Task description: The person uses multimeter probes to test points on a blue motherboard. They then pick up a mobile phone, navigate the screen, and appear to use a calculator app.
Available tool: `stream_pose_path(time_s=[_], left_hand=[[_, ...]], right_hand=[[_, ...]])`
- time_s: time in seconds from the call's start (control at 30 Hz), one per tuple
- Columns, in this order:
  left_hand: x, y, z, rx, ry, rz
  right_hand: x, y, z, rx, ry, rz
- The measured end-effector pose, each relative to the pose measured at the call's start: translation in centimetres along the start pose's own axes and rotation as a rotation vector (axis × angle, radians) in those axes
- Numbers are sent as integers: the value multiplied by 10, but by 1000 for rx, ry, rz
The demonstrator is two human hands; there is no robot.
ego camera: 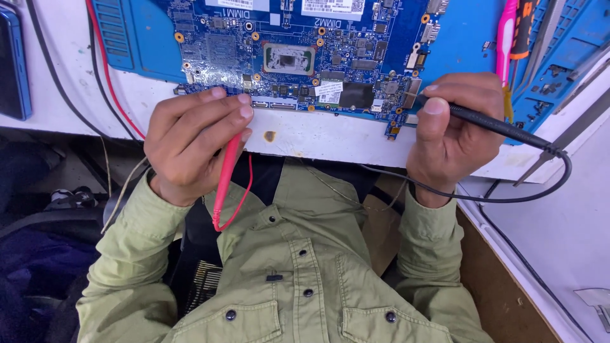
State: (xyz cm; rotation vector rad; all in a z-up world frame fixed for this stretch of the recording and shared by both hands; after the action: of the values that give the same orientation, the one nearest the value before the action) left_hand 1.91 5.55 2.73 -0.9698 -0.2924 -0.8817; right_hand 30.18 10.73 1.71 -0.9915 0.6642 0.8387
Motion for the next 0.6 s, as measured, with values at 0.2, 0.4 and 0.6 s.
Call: stream_pose_path(time_s=[0.2, 0.4, 0.6], left_hand=[[0, 0, -1, -3, -1, 0], [0, 0, 0, -6, 2, -2], [0, -1, 1, 8, 5, 1]], right_hand=[[0, 2, 0, -24, 2, 13], [0, 2, 0, -25, 0, 17], [-1, 3, 0, -32, -21, 15]])
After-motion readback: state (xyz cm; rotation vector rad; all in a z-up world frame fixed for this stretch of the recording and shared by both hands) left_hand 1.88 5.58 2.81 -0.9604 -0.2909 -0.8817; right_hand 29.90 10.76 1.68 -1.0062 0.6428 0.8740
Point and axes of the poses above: each hand's wrist, its own z-axis towards the middle knuckle, its own y-axis out of the palm, x = y × z, the point moved 7 cm from there along z, towards the middle knuckle, and after that the axes turned 10 degrees about x, right-handed, at the moved point
